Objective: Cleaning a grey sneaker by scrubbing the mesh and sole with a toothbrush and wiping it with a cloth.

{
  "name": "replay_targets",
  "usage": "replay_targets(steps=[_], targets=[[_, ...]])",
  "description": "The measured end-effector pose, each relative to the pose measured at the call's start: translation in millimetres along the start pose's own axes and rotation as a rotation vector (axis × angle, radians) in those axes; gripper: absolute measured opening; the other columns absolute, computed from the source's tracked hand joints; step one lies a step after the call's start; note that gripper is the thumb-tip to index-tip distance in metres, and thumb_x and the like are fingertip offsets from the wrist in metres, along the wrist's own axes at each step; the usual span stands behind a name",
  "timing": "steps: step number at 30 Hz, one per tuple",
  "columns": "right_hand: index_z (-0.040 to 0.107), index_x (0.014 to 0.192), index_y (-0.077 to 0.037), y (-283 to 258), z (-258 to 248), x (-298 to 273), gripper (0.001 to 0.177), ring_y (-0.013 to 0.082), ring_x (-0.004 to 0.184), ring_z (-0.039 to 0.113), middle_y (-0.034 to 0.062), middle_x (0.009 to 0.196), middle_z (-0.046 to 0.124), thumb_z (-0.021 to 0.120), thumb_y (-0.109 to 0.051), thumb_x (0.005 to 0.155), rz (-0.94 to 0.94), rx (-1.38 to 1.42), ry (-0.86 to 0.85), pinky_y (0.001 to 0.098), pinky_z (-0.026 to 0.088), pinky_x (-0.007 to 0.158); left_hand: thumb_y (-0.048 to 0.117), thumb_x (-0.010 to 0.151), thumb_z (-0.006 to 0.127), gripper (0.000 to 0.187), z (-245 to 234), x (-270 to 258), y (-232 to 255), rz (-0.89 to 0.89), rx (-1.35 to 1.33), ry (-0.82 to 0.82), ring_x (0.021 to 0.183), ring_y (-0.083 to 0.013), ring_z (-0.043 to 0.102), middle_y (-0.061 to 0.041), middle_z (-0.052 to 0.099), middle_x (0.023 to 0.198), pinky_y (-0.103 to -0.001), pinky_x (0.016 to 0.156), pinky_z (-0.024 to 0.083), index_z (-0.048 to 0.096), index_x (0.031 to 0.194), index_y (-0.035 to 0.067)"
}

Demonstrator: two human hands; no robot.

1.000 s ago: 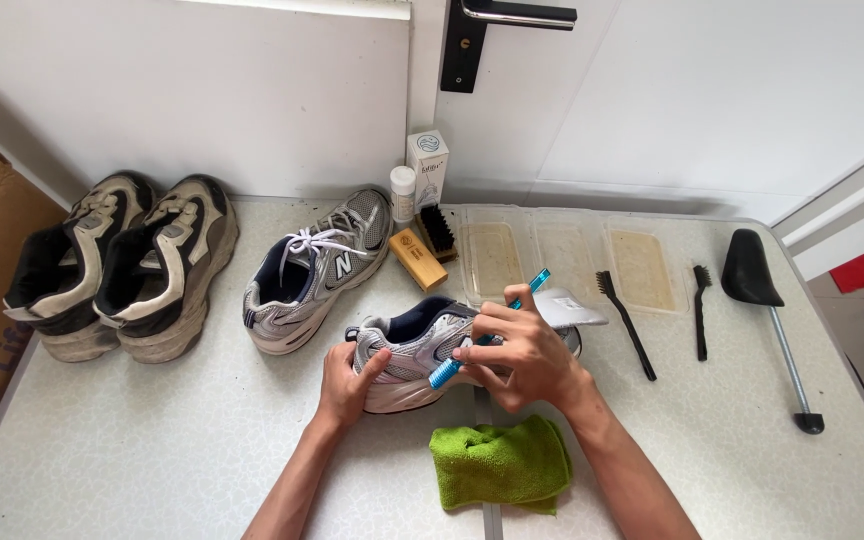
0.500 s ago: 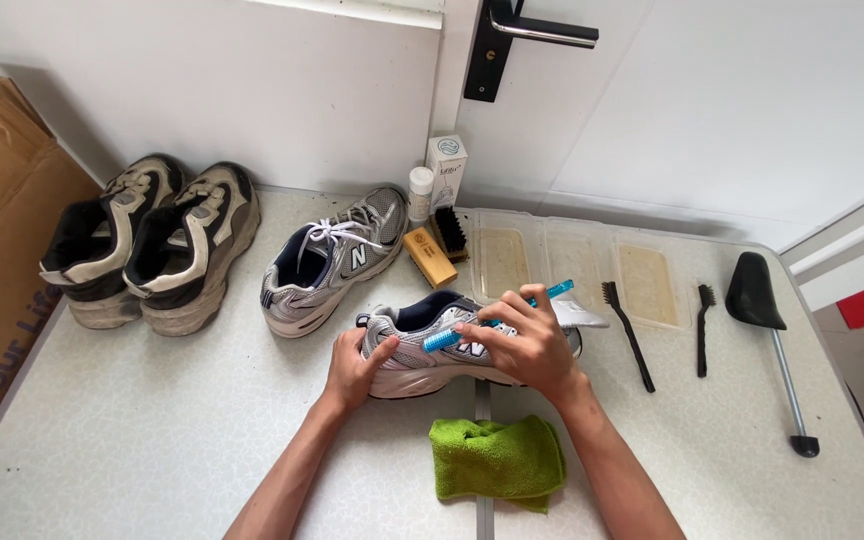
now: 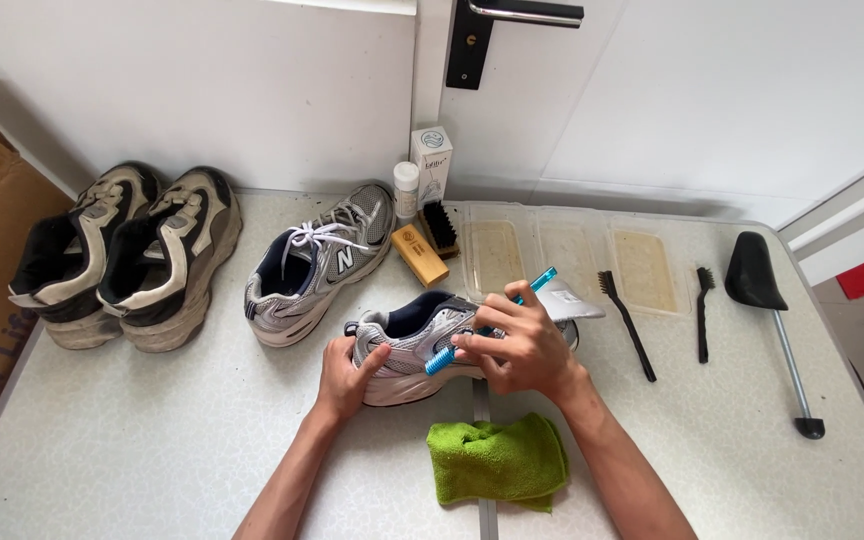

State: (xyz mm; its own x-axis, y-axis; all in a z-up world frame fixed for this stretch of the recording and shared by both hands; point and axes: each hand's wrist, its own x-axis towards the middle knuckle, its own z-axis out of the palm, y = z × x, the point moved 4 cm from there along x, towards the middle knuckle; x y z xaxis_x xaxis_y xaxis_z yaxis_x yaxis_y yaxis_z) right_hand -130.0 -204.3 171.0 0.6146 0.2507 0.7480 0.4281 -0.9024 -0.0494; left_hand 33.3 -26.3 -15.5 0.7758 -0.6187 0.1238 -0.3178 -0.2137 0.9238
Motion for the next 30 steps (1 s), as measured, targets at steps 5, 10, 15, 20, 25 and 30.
replay_targets(steps=[5,10,15,20,25,30], targets=[[0.073,0.085,-0.024,0.6,0.7,2.2,0.012,0.0182,0.066,0.054,-0.0012,0.075,0.054,0.068,-0.025,0.097,-0.009,-0.025,0.047,0.0377,0.041,0.077,0.065,0.08,0.073,0.071,-0.1,3.2,2.9,0.012,0.005,-0.023,0.058,-0.0358,0.052,-0.027,0.044,0.056,-0.038,0.065,0.046,0.049,0.054,0.002],[0.072,0.074,-0.025,1.1,1.9,-0.6,0.024,0.0158,0.064,0.053,-0.0034,0.069,0.051,0.067,-0.033,0.096,-0.012,0.047,-0.019,0.0393,0.041,0.077,0.064,0.077,0.075,0.069,-1.7,2.4,4.9,0.002,-0.017,-0.014,0.057,-0.0267,0.05,-0.019,0.044,0.053,-0.034,0.062,0.045,0.049,0.052,0.005],[0.073,0.082,-0.024,-2.9,-0.2,2.5,0.018,0.0167,0.064,0.055,-0.0017,0.073,0.057,0.066,-0.03,0.097,-0.029,-0.057,0.07,0.0378,0.042,0.077,0.06,0.078,0.075,0.068,-4.3,1.1,13.1,0.018,-0.041,-0.001,0.053,-0.0273,0.048,-0.023,0.043,0.052,-0.037,0.059,0.044,0.049,0.052,0.003],[0.072,0.075,-0.024,-2.3,-1.9,-2.8,0.024,0.0146,0.063,0.055,-0.0031,0.069,0.056,0.066,-0.033,0.097,-0.042,-0.04,0.064,0.0376,0.043,0.077,0.058,0.079,0.075,0.067,-5.6,3.5,18.0,0.011,-0.057,-0.01,0.052,-0.0206,0.046,-0.018,0.04,0.049,-0.033,0.056,0.043,0.048,0.05,0.005],[0.073,0.081,-0.023,-2.2,-1.4,-1.3,0.019,0.0157,0.065,0.058,-0.0024,0.071,0.059,0.066,-0.03,0.097,-0.026,-0.079,0.112,0.0366,0.044,0.078,0.059,0.08,0.075,0.067,-8.9,-2.6,20.2,-0.013,-0.085,0.025,0.053,-0.0151,0.044,-0.009,0.035,0.047,-0.03,0.055,0.041,0.045,0.049,0.008],[0.072,0.079,-0.022,-4.0,-1.2,4.0,0.021,0.0139,0.061,0.054,-0.0044,0.07,0.06,0.067,-0.031,0.097,-0.046,0.016,0.078,0.0344,0.044,0.074,0.055,0.079,0.077,0.063,-9.6,0.9,28.6,-0.027,-0.144,-0.006,0.053,-0.0134,0.042,-0.003,0.034,0.049,-0.028,0.053,0.039,0.045,0.05,0.01]])
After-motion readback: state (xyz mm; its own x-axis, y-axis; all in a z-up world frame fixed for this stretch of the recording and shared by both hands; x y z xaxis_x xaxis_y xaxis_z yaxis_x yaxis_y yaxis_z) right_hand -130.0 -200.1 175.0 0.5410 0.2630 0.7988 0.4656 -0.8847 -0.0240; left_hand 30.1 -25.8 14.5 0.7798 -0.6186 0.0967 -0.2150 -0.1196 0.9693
